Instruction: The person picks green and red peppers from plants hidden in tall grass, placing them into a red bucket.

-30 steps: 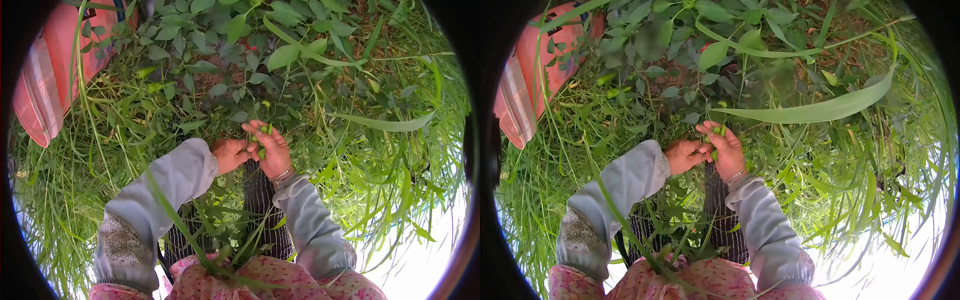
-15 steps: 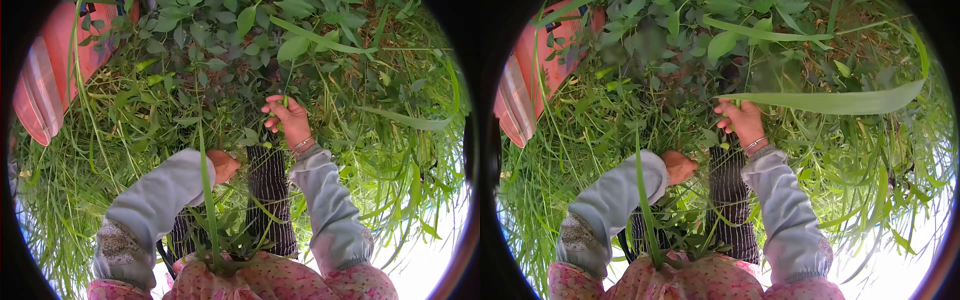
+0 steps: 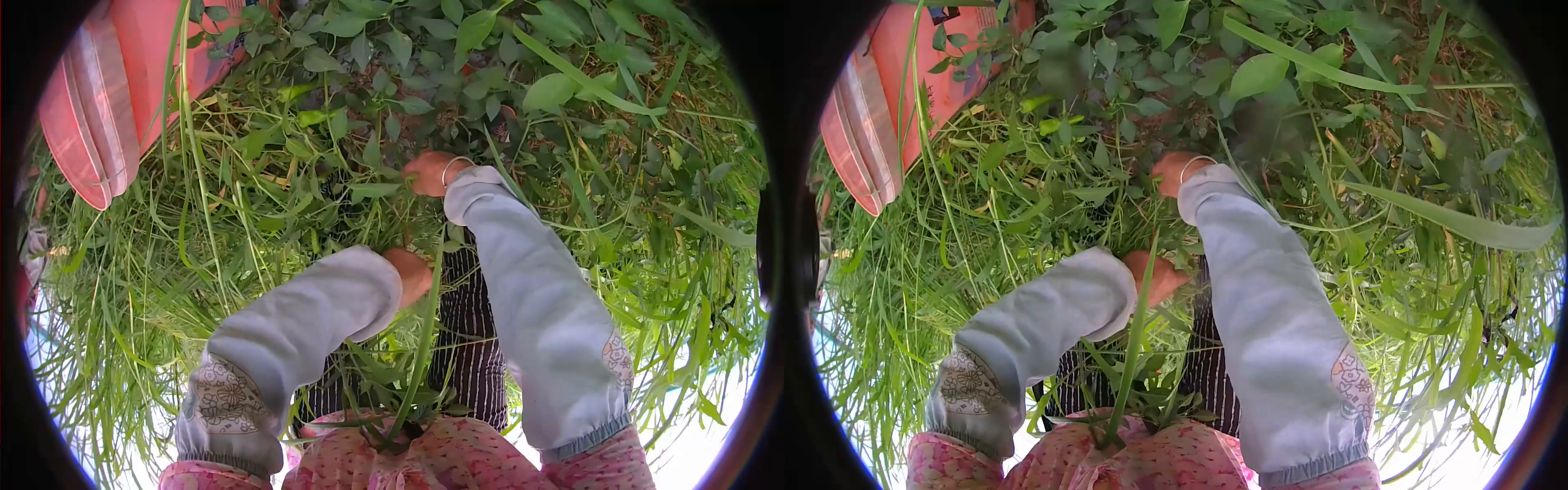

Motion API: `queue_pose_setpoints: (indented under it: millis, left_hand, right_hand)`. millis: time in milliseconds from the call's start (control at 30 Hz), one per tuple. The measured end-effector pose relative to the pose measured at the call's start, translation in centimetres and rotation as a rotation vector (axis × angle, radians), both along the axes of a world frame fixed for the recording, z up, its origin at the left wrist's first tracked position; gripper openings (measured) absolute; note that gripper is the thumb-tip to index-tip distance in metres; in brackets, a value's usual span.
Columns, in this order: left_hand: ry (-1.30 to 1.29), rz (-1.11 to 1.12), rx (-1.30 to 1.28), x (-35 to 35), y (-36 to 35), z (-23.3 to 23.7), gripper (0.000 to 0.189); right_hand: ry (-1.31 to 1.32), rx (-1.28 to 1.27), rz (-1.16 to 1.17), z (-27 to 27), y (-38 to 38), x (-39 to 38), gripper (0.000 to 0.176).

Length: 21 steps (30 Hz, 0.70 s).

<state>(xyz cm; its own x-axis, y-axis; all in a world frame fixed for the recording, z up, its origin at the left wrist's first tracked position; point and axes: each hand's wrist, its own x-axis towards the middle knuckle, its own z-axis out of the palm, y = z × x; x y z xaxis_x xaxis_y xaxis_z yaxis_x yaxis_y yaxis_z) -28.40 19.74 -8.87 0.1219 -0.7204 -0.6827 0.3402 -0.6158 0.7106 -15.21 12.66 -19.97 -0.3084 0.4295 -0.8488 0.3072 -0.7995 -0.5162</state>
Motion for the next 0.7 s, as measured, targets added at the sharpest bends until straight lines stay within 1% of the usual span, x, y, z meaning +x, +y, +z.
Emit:
queue_pose_setpoints:
  millis: [67, 167, 267, 300, 367, 400, 433, 467, 533, 567, 600, 700]
  left_hand:
    - [-0.111, -0.095, -0.085, 1.5, 0.6, 0.8, 0.027]
    - [-0.178, 0.044, -0.082, 1.2, 0.7, 0.8, 0.036]
    - [-0.268, 0.285, 0.028, 1.5, 0.6, 1.5, 0.044]
    - [-0.291, 0.436, 0.020, 2.2, 1.0, 1.8, 0.043]
    - [-0.365, 0.726, 0.127, 3.7, 1.3, 2.1, 0.041]
    - [-0.398, 0.873, 0.178, 4.2, 1.3, 2.2, 0.039]
    - [-0.421, 1.004, 0.244, 4.7, 1.3, 2.0, 0.034]
    - [-0.412, 1.018, 0.301, 4.9, 1.2, 1.7, 0.034]
    - [-0.399, 1.045, 0.414, 5.3, 0.9, 0.9, 0.034]
    - [-0.326, 0.955, 0.470, 5.4, 0.8, 0.8, 0.039]
    - [-0.315, 0.922, 0.490, 5.4, 0.7, 0.6, 0.040]
    - [-0.272, 0.840, 0.544, 5.4, 0.2, 0.0, 0.044]
  right_hand:
    - [-0.024, 0.006, 0.010, 0.3, -0.2, 0.3, 0.044]
    - [-0.145, 0.049, 0.051, 0.4, -1.3, 0.4, 0.041]
    - [-0.350, 0.123, -0.064, 2.2, -2.3, 0.9, 0.036]
    - [-0.332, 0.074, -0.116, 2.9, -2.5, 1.3, 0.035]
    - [-0.291, -0.030, -0.220, 4.5, -3.1, 1.8, 0.033]
    - [-0.314, -0.032, -0.268, 5.1, -3.6, 1.9, 0.032]
    - [-0.334, -0.037, -0.314, 5.7, -4.0, 1.9, 0.031]
    - [-0.355, -0.044, -0.360, 6.1, -4.5, 1.9, 0.030]
    - [-0.330, -0.089, -0.311, 6.5, -4.6, 2.0, 0.031]
    - [-0.332, -0.106, -0.267, 6.4, -4.5, 1.8, 0.032]
    - [-0.333, -0.123, -0.224, 6.5, -4.2, 1.8, 0.033]
    - [-0.332, -0.079, -0.298, 6.9, -3.6, 1.9, 0.034]
